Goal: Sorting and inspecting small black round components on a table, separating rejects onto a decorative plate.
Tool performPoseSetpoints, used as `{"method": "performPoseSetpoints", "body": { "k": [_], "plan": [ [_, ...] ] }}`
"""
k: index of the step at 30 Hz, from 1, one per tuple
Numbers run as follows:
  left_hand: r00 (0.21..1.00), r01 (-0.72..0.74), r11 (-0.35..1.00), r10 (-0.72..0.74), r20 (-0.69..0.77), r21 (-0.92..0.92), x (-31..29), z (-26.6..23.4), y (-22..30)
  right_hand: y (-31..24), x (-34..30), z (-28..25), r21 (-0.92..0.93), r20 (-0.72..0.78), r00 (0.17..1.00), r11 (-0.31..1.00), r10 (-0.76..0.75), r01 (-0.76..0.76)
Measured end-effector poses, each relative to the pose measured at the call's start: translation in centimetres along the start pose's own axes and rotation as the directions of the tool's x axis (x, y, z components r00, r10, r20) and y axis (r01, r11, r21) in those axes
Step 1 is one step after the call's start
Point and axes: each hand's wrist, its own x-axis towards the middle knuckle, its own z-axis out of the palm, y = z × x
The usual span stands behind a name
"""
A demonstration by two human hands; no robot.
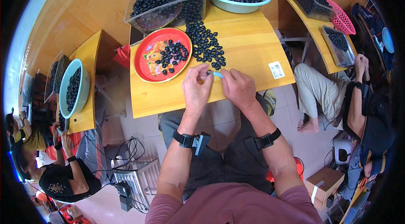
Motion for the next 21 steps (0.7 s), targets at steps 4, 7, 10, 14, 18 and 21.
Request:
{"method": "performPoseSetpoints", "body": {
  "k": [4,7,10,14,18,21],
  "plan": [
    [0.999,-0.048,0.997,0.047,0.017,0.064,0.1,0.0,-0.1,0.1,-0.2,0.1,0.003,0.021,1.0,1.0,0.002,-0.002],
    [0.999,-0.052,0.998,0.053,-0.009,0.03,0.1,0.1,0.0,0.1,-0.2,0.0,0.017,0.066,0.997,0.999,0.038,-0.039],
    [0.999,-0.038,0.999,0.038,-0.006,-0.01,0.1,0.2,-0.4,0.1,0.0,0.0,0.02,0.03,0.999,1.0,0.015,-0.016],
    [0.999,0.041,0.977,-0.047,-0.023,-0.209,0.0,0.4,-1.5,0.2,0.1,0.4,0.033,0.044,0.998,0.999,0.041,-0.043],
    [0.988,0.13,0.919,-0.152,-0.032,-0.372,-0.1,0.2,-1.1,0.2,0.1,0.3,0.025,0.072,0.994,0.996,0.08,-0.082],
    [0.998,-0.028,0.994,0.022,-0.051,-0.11,0.0,-0.4,-1.0,0.0,0.2,0.2,-0.008,0.037,0.994,0.995,0.099,-0.099]
  ]
}}
